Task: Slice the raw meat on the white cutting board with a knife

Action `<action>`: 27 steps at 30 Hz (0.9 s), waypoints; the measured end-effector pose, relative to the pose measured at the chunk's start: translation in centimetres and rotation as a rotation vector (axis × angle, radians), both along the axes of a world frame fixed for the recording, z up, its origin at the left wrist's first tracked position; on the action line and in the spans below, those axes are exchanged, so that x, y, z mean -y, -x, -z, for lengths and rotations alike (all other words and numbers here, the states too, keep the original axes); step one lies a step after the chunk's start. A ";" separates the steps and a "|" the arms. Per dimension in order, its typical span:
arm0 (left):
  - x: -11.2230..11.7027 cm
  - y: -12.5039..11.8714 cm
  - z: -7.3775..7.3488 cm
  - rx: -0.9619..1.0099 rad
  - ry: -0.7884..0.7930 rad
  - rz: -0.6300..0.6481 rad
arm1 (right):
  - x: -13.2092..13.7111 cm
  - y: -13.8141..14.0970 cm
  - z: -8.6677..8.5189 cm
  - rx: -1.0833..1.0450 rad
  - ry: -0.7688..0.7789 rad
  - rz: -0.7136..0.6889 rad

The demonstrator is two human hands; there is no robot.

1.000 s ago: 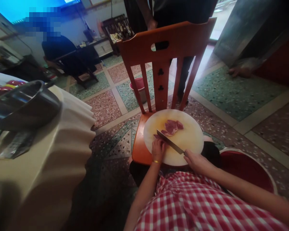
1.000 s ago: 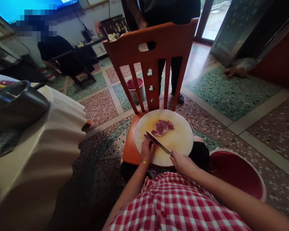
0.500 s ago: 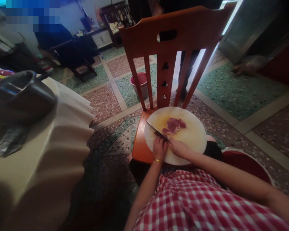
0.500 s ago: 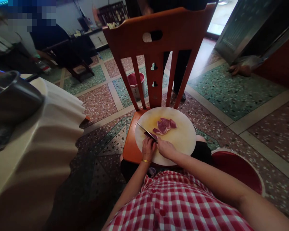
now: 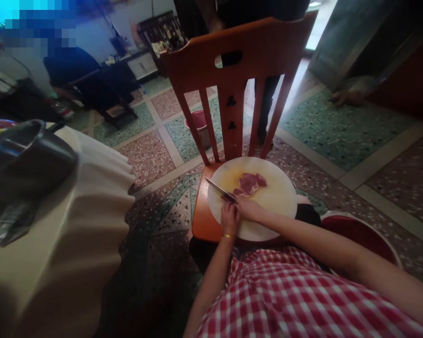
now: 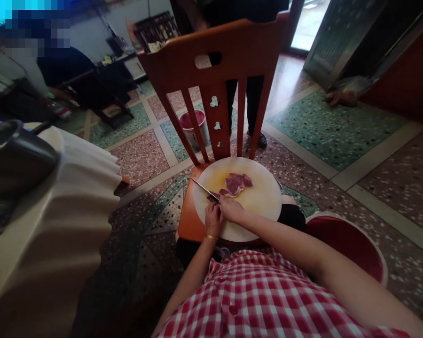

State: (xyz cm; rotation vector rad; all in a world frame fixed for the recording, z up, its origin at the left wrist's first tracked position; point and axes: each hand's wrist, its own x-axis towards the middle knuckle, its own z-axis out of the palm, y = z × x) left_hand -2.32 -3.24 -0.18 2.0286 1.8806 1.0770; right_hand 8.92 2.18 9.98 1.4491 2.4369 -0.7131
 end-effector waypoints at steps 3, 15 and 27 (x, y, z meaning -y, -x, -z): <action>0.0 0.0 0.3 -0.002 -0.042 -0.030 | 1.0 -1.8 0.5 -0.052 0.020 0.003; 0.1 0.1 -0.2 0.094 -0.021 -0.032 | 6.3 -13.4 0.1 -0.044 0.055 0.125; -5.3 -2.2 -4.3 -0.184 0.052 0.116 | 2.4 -13.7 0.1 -0.006 -0.047 0.256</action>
